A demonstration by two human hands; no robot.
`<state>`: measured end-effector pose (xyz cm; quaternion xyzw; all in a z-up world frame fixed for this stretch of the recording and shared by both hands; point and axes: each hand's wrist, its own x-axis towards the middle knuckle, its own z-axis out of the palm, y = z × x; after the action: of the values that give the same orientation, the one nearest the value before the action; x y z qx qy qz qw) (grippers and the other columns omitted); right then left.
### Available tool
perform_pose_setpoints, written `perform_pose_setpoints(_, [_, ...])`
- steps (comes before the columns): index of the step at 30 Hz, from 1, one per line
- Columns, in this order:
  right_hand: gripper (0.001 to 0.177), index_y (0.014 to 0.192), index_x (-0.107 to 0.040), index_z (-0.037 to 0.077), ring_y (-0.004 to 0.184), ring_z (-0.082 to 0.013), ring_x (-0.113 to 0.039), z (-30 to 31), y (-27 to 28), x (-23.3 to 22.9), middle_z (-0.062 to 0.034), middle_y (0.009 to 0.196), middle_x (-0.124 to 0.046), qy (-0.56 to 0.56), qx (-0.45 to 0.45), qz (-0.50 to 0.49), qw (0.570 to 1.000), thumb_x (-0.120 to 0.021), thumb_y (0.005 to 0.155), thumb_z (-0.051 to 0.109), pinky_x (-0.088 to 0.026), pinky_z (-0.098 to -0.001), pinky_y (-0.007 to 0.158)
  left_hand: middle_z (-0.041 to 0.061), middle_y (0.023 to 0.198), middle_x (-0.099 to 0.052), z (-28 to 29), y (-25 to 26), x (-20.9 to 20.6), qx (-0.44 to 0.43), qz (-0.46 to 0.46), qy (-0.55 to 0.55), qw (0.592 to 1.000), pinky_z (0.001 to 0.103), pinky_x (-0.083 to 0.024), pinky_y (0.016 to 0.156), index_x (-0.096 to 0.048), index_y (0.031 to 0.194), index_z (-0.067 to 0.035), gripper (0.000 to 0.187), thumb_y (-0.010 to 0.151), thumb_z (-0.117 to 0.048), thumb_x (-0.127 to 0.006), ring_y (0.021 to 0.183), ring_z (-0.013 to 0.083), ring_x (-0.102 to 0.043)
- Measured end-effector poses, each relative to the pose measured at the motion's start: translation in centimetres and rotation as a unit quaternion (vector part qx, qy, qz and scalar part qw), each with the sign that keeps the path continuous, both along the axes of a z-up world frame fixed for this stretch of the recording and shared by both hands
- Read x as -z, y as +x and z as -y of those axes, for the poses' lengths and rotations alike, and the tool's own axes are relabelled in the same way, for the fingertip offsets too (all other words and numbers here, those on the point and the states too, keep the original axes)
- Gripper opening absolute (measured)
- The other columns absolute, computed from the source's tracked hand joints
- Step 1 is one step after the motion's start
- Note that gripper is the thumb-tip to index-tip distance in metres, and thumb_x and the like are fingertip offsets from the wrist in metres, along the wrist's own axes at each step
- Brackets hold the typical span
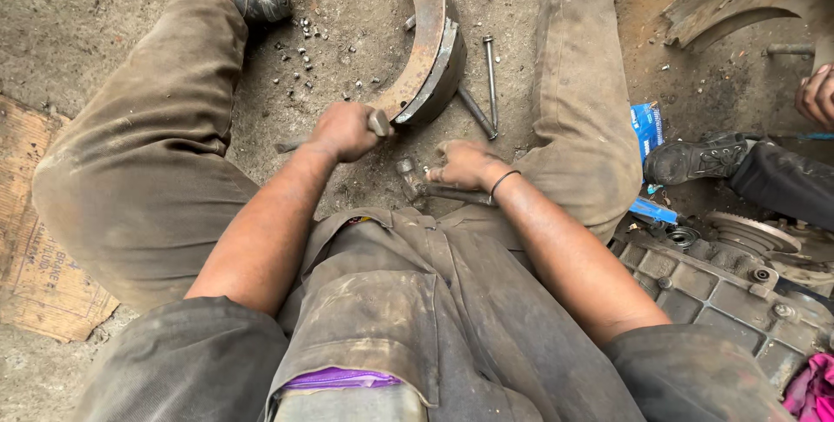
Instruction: The person removes and replaces metal rivets on heavy-duty brake shoes using a hammer and a punch while sitting on the floor.
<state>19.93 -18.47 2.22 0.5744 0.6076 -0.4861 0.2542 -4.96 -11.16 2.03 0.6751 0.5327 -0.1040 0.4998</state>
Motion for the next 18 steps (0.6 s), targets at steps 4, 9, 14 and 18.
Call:
perform_pose_setpoints(4, [0.071,0.139,-0.059,0.009,0.123,-0.0353,-0.063,-0.4,0.2,-1.7,-0.02,0.134,-0.064,-0.042,-0.127,0.081,0.988,-0.074,0.085,0.053,-0.049,-0.045,0.106,0.01,0.102,-0.075,-0.9,-1.5,0.7,-0.168,0.028,-0.102,0.98,0.041,-0.056,0.089,-0.075,0.11,-0.016,0.039,0.087,-0.048,-0.075,0.094,0.0243,-0.074])
perform_pose_setpoints(9, [0.036,0.122,-0.075,0.012,0.112,-0.031,-0.074,-1.5,1.4,-2.7,-0.0163,0.124,-0.074,-0.06,-0.211,0.189,0.957,-0.056,0.1,0.033,-0.06,-0.0465,0.097,0.009,0.107,-0.076,-1.5,-2.0,3.3,-0.288,-0.005,-0.028,0.957,0.04,-0.055,0.093,-0.074,0.109,-0.012,0.037,0.096,-0.046,-0.07,0.1,0.0238,-0.074])
perform_pose_setpoints(14, [0.055,0.126,-0.073,0.006,0.119,-0.0329,-0.066,-5.3,2.0,-2.6,-0.0199,0.13,-0.069,-0.053,-0.069,0.128,0.988,-0.057,0.1,0.052,-0.049,-0.0469,0.108,0.009,0.115,-0.074,-2.1,-3.0,6.4,-0.279,-0.044,-0.088,0.955,0.039,-0.051,0.096,-0.073,0.116,-0.015,0.033,0.096,-0.041,-0.069,0.105,0.0222,-0.069])
perform_pose_setpoints(18, [0.084,0.154,-0.035,0.006,0.123,-0.0319,-0.062,-6.4,0.1,-3.0,-0.0221,0.138,-0.061,0.088,0.244,0.011,0.966,-0.059,0.094,0.059,-0.047,-0.0508,0.104,0.011,0.12,-0.075,-1.9,-3.6,7.8,-0.264,-0.012,-0.166,0.95,0.041,-0.052,0.098,-0.072,0.12,-0.013,0.035,0.098,-0.039,-0.066,0.107,0.025,-0.07])
